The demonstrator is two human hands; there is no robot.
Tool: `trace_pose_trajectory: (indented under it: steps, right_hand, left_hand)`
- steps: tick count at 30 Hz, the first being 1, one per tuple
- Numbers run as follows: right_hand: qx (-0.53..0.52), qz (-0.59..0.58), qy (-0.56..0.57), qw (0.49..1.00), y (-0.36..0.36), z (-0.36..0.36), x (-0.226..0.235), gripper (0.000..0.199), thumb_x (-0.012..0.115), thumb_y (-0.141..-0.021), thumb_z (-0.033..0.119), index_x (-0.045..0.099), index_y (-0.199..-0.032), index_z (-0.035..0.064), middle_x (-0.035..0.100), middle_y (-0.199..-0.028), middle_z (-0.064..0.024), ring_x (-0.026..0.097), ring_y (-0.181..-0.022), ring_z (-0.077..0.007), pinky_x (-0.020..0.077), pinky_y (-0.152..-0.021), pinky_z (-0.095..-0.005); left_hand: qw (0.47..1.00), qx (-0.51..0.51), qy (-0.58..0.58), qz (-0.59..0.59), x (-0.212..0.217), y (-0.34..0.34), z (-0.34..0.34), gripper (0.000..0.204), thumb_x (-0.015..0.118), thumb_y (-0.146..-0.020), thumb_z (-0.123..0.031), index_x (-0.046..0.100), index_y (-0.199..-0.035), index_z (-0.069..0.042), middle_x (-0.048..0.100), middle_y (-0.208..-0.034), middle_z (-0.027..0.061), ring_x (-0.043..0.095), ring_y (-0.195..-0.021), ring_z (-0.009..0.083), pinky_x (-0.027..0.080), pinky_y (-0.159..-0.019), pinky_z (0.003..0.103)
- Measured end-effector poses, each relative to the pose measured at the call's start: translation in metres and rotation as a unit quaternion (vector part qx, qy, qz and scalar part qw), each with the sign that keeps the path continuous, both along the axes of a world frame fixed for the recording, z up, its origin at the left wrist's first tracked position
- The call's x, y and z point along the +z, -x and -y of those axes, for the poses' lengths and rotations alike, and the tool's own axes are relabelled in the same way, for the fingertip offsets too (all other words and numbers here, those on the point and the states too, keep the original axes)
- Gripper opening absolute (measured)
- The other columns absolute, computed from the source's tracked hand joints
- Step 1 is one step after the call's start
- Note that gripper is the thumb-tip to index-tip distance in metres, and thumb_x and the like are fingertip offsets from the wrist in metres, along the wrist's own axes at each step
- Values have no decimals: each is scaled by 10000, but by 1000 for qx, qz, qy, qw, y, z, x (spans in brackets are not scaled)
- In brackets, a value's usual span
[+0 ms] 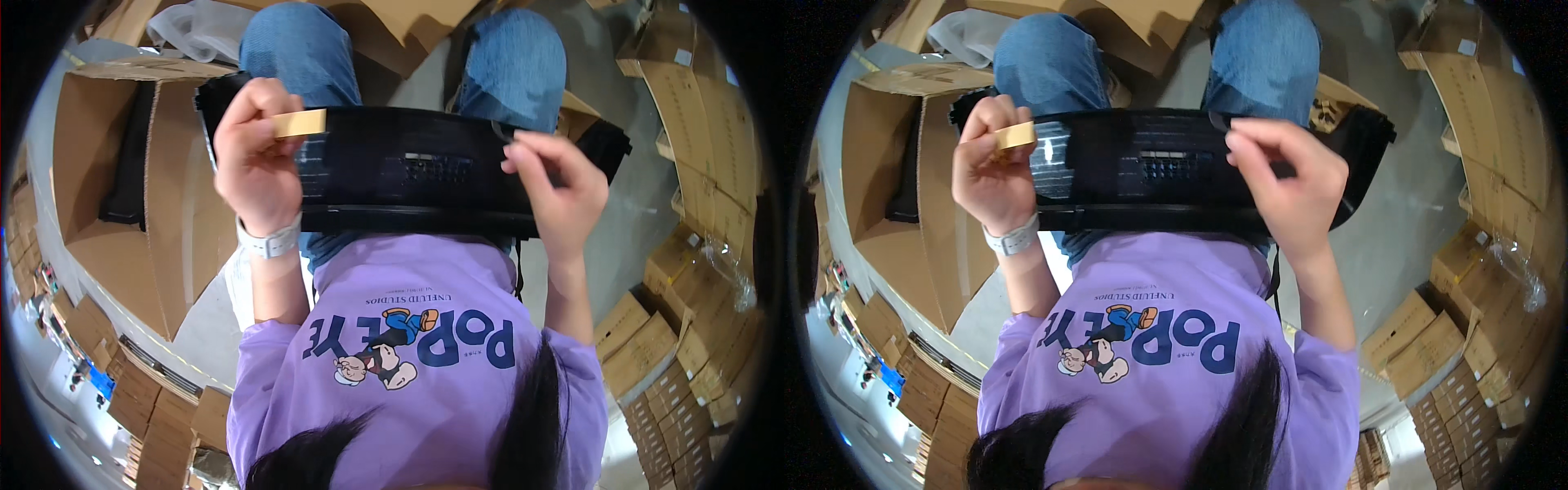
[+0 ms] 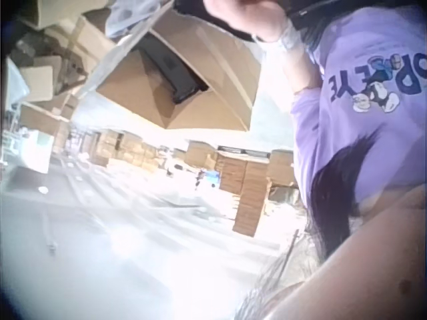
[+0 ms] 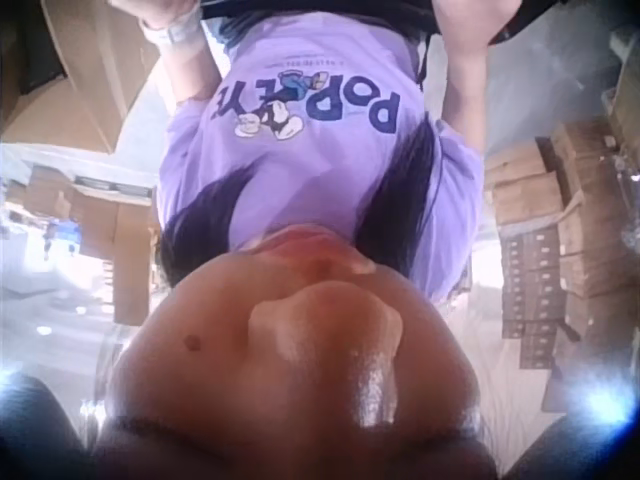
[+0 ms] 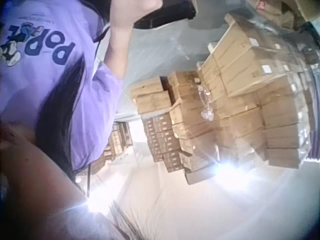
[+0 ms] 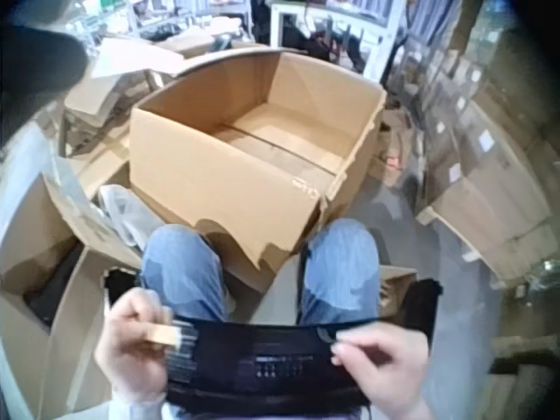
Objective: Applying stickers and small components to plastic product housings in a warehouse environment.
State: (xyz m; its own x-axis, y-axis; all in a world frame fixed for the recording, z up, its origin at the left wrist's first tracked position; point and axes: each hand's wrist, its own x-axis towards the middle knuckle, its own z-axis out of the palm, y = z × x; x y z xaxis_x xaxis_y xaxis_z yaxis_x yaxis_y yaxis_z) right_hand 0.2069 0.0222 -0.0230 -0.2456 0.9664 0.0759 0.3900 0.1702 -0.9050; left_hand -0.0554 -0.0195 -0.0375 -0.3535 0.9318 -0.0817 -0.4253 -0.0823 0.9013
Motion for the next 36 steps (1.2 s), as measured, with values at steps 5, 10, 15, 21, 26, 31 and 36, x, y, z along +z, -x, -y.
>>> trace_pose_trajectory:
  steps: [5, 10, 15, 21, 26, 31, 36]
  right_hand:
    - [70, 152, -189, 968, -17, 41, -24, 139, 718, -670, -34, 640, -781, -7, 645, -753, -125, 650, -668, -253, 527, -588, -297]
    - [68, 176, -232, 954, -13, 52, -51, 140, 722, -676, 0, 636, -786, 1, 635, -751, -106, 640, -646, -234, 516, -553, -290]
    - [66, 172, -228, 956, -16, 53, -59, 124, 714, -676, -7, 625, -762, 0, 632, -744, -104, 634, -639, -232, 513, -546, -290]
    - [67, 154, -233, 958, -16, 51, -63, 124, 715, -674, -5, 620, -754, -1, 628, -734, -102, 631, -635, -231, 513, -543, -292]
    - [80, 165, -202, 962, -18, 50, -63, 112, 705, -681, 4, 614, -746, 5, 616, -714, -92, 627, -634, -227, 511, -551, -295]
    - [93, 182, -189, 961, -17, 49, -64, 95, 691, -691, 12, 608, -737, 13, 595, -695, -82, 614, -620, -226, 500, -543, -298]
    - [102, 191, -184, 959, -16, 51, -65, 84, 679, -701, 17, 600, -729, 20, 573, -679, -73, 595, -596, -224, 485, -523, -303]
  left_hand:
    - [997, -3, 58, 56, -5, -2, 6, 162, 457, -738, -174, 336, -683, -82, 313, -706, 38, 305, -611, 135, 274, -517, 231]
    - [990, -29, 79, 113, -8, -8, 4, 167, 441, -763, -185, 404, -661, -57, 382, -703, 48, 357, -588, 124, 295, -513, 241]
    - [989, -43, 74, 123, -10, -6, 7, 173, 434, -771, -187, 418, -665, -51, 401, -721, 60, 369, -587, 130, 306, -517, 249]
    - [984, -60, 71, 154, -14, -7, 5, 176, 430, -782, -180, 423, -667, -47, 408, -719, 64, 375, -582, 138, 308, -517, 253]
    - [979, -79, 59, 176, -19, -7, 2, 176, 428, -788, -174, 433, -672, -41, 416, -720, 65, 378, -578, 141, 308, -521, 257]
    - [981, -65, 62, 171, -20, -7, 2, 184, 426, -794, -172, 451, -677, -33, 442, -735, 79, 389, -577, 148, 315, -526, 269]
    - [982, -58, 66, 169, -22, -4, 6, 185, 431, -791, -172, 478, -699, -19, 516, -816, 116, 411, -590, 148, 337, -538, 262]
